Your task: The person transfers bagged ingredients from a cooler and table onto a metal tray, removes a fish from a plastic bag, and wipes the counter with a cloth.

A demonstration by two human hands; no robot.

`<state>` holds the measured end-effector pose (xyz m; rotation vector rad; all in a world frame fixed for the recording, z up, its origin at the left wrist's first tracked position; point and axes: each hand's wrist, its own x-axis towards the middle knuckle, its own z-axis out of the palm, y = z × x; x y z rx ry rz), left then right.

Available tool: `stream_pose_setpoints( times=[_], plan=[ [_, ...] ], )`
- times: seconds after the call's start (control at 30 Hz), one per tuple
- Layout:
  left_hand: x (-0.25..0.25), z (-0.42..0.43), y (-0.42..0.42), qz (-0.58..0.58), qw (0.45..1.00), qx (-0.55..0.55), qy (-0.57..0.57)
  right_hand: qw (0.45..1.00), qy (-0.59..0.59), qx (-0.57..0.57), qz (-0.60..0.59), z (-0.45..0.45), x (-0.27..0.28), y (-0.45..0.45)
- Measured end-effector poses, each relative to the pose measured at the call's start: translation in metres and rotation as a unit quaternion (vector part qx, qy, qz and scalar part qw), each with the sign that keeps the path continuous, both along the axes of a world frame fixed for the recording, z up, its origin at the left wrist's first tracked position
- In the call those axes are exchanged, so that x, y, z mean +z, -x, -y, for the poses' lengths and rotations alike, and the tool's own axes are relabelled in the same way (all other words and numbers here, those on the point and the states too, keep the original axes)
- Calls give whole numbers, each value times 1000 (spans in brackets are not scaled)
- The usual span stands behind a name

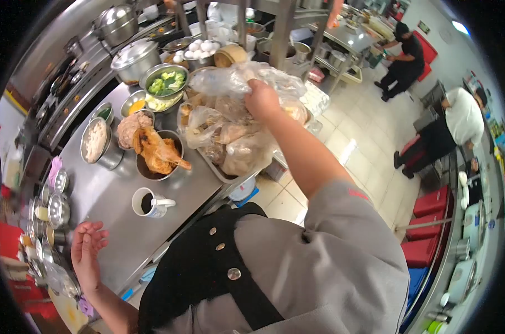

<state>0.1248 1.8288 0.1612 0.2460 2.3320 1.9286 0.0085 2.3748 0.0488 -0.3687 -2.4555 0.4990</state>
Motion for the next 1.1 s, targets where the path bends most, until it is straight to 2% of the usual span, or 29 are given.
stream_pose_setpoints(
  times=[0.03,0.07,0.1,0.17,0.2,0.23,0.27,0.33,0.37,0.47,0.57,0.67,0.7,0.77,0.8,0.87,0.9,0.93,1.0,1.1],
  plan=[
    [-2,1,-3,12,1000,18,4,997,41,0,62,0,6,1],
    [-3,7,-11,27,998,48,12,994,-26,46,94,-26,-8,16],
    [-10,13,-13,36,997,65,-11,967,-76,48,240,-10,37,3],
    [-12,16,-19,45,996,81,-12,951,-72,69,292,0,74,1],
    [-14,18,-20,54,995,80,-5,991,-81,56,95,-16,48,2],
    [-18,22,-20,62,995,75,0,977,-187,101,1,-19,52,11],
    [-21,24,-20,61,995,72,1,989,-89,113,46,-3,67,12],
    [-28,31,-20,62,996,63,5,968,-56,9,243,-15,42,42],
    [-32,35,-21,65,996,56,8,977,-93,50,188,-23,18,47],
    [-37,41,-24,98,992,82,1,968,-234,79,43,-62,-43,63],
    [-48,56,-29,113,989,94,-4,966,-187,39,173,-40,-13,61],
    [-66,80,-34,101,984,146,7,910,-314,148,227,-102,-30,106],
    [-73,93,-35,105,973,206,-20,771,-509,137,357,-78,-4,100],
    [-95,130,-36,114,937,322,-73,915,-323,153,185,-2,52,43],
    [-109,153,-36,108,893,424,-109,959,-216,157,95,23,73,20],
    [-135,215,-36,89,797,572,-170,979,-58,156,114,40,96,2],
    [-154,258,-33,102,748,618,-221,979,-11,165,117,44,101,-3],
    [-151,276,-33,92,712,651,-247,977,-12,177,115,44,99,-7],
    [-149,309,-30,120,677,675,-269,974,-18,199,108,44,98,-12],
    [-155,340,-24,159,703,630,-289,972,0,209,105,69,105,-29]
  ],
)
